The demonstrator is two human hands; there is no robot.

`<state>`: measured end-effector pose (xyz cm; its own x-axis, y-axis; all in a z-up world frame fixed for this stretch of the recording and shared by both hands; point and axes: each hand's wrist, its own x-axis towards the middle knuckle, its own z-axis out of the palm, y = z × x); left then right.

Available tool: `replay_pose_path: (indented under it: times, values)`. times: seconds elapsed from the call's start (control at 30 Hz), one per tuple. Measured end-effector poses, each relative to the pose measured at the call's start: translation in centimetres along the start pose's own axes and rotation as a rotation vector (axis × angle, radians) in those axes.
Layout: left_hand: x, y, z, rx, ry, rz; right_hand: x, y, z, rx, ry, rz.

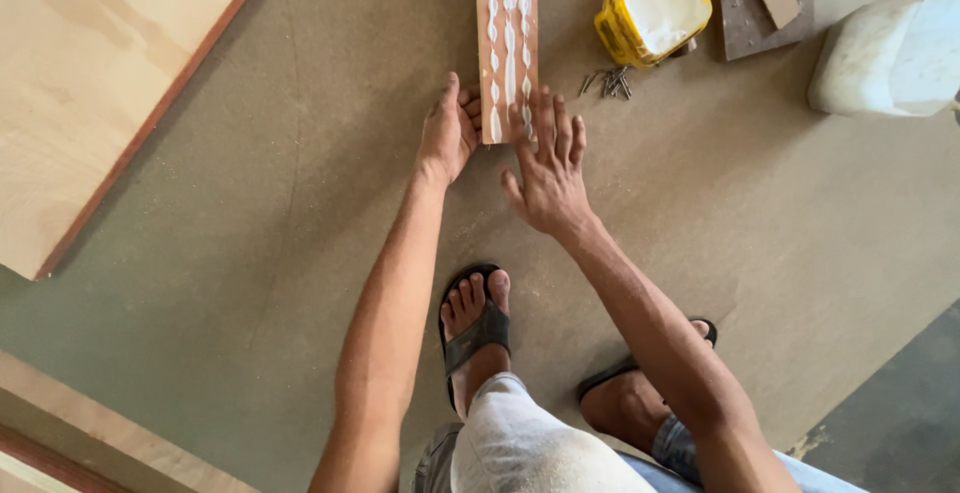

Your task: The person hammers nails into a narrow wooden plank, then applies glue to the plank and attaches it to a larger plywood sheet. The person continues hammering nails to secure the plank to the plywood.

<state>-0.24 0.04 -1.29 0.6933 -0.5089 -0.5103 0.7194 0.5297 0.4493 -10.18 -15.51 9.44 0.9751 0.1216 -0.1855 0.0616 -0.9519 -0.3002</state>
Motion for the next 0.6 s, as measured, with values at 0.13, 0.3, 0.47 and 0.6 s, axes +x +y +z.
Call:
replay_pose_path:
  times: [0.13,0.3,0.47,0.6]
  values:
    - [-0.3,-0.1,0.1,0.058,0.022,0.02,-2.0,0.0,0.2,-0.011,0.024,-0.075]
    - [-0.5,0.4,0.5,0.027,0.023,0.008,0.7,1.3,-1.2,0.045,0.058,-0.095]
    - [-0.8,1.0,1.8,0.037,0.028,0.052,8.0,3.0,-3.1,0.095,0.168,-0.042]
    - [-1.3,1.9,2.4,0.135,0.226,-0.056,8.1,2.8,-4.2,0.193,0.296,-0.071]
